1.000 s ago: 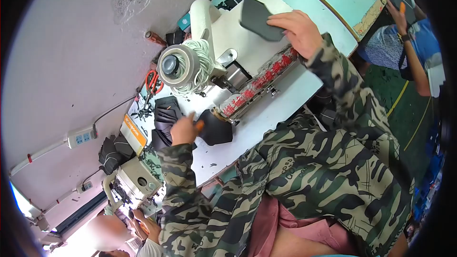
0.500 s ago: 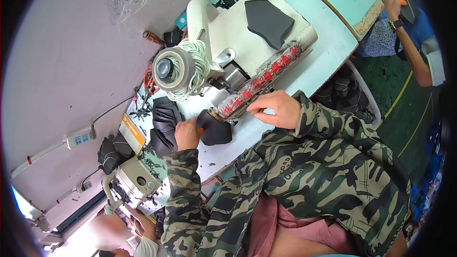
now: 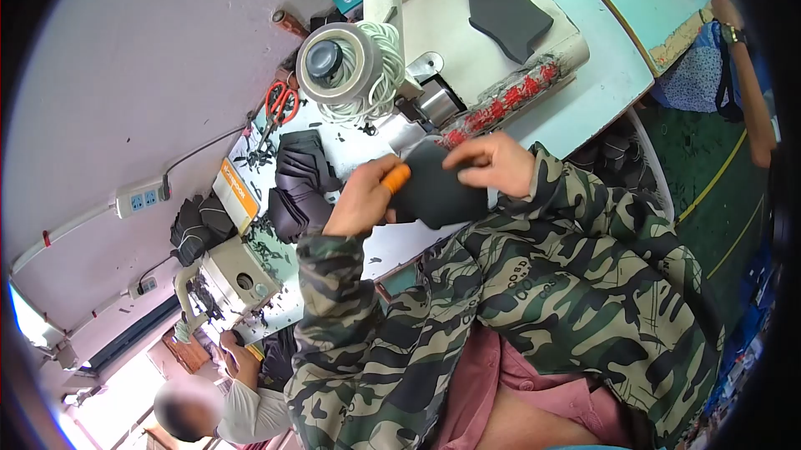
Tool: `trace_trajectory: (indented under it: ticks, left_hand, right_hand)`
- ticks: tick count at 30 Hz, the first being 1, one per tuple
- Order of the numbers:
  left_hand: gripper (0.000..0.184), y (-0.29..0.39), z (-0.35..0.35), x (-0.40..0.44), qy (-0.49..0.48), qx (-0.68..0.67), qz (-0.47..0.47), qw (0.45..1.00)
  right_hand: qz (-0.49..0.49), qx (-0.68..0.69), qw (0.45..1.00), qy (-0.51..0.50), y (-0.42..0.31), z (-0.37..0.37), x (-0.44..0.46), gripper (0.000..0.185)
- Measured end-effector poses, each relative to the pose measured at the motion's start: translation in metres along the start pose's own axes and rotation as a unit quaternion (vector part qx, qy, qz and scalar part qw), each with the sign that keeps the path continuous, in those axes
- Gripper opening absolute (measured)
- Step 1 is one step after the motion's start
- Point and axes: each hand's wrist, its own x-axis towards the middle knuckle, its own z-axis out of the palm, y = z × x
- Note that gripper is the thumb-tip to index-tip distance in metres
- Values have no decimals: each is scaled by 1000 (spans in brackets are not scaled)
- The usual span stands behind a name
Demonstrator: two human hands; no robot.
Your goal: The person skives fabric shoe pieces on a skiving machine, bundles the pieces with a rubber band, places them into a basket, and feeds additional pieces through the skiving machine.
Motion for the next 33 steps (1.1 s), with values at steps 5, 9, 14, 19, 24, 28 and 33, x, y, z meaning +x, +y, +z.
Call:
trace_trajectory:
  ticks: [5, 9, 14, 19, 24, 28, 33]
  left_hand:
    - [25, -5, -13, 27, 64, 105, -48, 991]
    - [28, 18, -26, 33, 41, 128, -40, 990]
    - [25, 4, -30, 84, 95, 274, 161, 943]
    - [33, 18, -9, 59, 64, 184, 4, 981]
    - [41, -22, 44, 21, -7, -325, 21, 945]
    - [28, -31, 16, 23, 14, -130, -3, 991]
    - [27, -32, 2, 44, 73, -22, 35, 996]
  right_hand:
    - [59, 59, 985, 148, 4, 10, 12, 34]
    - [25, 130, 977, 166, 0, 17, 14, 33]
    - [-71, -208, 967, 127, -20, -24, 1, 34]
    - [-119, -464, 868, 131, -78, -53, 22, 26]
    - [-66, -205, 968, 126, -51, -20, -14, 28]
    - [144, 33, 986, 73, -23, 7, -15, 38]
    - [100, -49, 994, 7, -26, 33, -17, 47]
